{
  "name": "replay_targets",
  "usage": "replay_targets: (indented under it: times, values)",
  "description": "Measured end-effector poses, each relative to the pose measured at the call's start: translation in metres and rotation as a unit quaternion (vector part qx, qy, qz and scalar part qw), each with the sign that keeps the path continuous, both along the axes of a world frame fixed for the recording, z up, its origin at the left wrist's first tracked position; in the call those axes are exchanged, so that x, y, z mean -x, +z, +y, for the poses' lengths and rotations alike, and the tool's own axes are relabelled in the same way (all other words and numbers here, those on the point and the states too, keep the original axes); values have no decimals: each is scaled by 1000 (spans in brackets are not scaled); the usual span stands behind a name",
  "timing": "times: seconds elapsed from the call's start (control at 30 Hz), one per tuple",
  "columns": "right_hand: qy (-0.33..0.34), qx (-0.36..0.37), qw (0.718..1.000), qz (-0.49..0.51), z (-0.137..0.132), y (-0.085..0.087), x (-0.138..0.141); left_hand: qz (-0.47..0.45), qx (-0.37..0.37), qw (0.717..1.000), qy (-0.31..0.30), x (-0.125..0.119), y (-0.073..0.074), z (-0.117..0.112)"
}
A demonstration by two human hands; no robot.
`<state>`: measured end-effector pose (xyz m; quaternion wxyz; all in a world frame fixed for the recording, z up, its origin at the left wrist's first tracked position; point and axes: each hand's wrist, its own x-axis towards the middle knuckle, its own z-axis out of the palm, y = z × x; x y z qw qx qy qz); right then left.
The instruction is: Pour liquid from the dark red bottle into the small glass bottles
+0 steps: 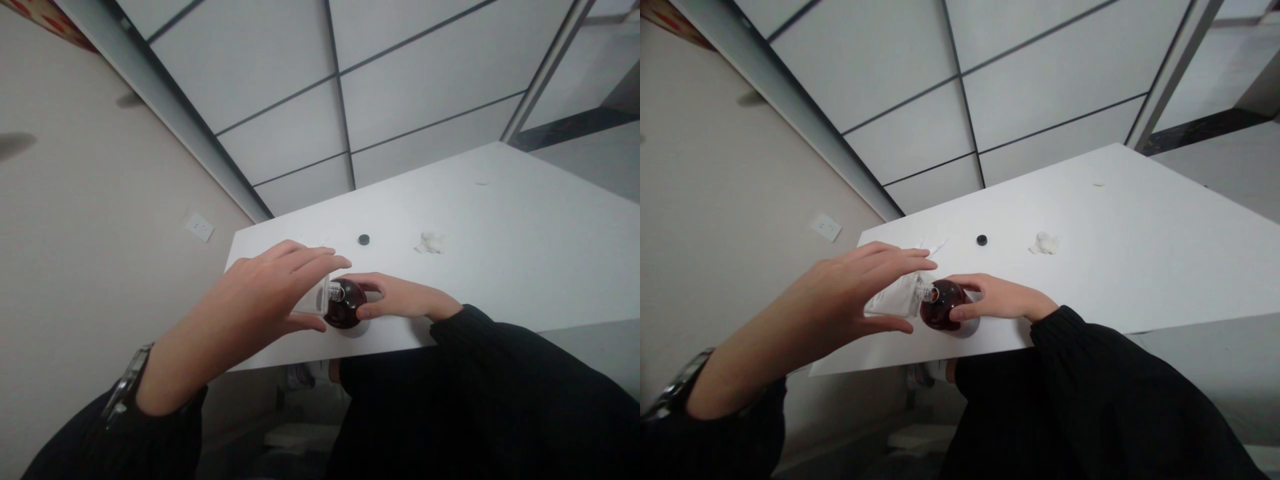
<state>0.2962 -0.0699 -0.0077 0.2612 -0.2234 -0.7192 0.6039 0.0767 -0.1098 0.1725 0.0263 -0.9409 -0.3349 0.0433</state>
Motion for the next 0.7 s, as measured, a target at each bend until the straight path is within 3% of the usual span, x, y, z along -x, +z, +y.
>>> replay_targets:
  times: [0.37,0.57,0.7]
  values:
    - [12,23,1000,14,-1,2,1,-29,13,994,101,10,-13,7]
    - [13,20,1000,14,-1,4,0,-33,-24,998,41,15,-9,4]
    - [12,15,1000,15,-1,4,0,-28,-28,999,35,17,-6,1]
